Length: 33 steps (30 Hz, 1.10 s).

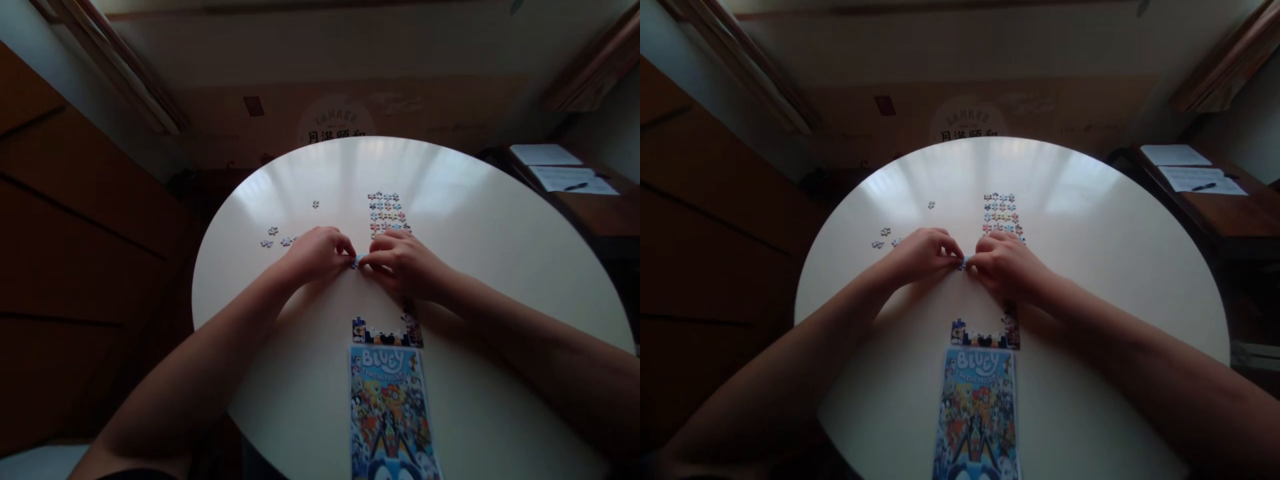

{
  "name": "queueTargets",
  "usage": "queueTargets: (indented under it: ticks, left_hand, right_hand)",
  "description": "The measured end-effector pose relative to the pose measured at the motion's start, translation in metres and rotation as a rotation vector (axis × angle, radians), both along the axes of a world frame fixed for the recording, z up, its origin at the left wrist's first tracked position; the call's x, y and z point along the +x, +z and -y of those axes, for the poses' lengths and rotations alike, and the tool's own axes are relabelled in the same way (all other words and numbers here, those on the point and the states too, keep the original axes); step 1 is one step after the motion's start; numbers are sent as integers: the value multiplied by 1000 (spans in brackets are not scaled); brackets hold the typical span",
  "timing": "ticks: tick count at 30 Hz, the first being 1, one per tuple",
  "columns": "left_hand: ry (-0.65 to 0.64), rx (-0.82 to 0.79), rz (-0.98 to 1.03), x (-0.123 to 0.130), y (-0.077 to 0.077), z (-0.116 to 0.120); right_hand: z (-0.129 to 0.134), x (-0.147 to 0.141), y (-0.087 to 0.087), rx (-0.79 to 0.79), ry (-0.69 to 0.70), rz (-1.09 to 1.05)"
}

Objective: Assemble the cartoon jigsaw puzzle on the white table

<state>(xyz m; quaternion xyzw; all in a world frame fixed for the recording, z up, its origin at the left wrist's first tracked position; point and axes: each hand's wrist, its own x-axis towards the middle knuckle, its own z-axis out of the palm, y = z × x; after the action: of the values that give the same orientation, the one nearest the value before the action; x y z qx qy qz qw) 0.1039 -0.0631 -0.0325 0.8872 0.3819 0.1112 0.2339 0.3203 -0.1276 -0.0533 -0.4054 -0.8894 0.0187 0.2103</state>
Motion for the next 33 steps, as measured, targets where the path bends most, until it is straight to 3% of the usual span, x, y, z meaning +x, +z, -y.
queueTargets:
  ticks: [21, 29, 33]
  left_hand:
    - [11, 71, 22, 1, -2, 5]
    - [-14, 4, 49, -6, 3, 2]
    - [102, 40, 176, -19, 11, -7]
  right_hand:
    - [-1, -4, -9, -1, -6, -63]
    - [1, -2, -11, 15, -41, -104]
    - [6, 8, -1, 38, -67, -116]
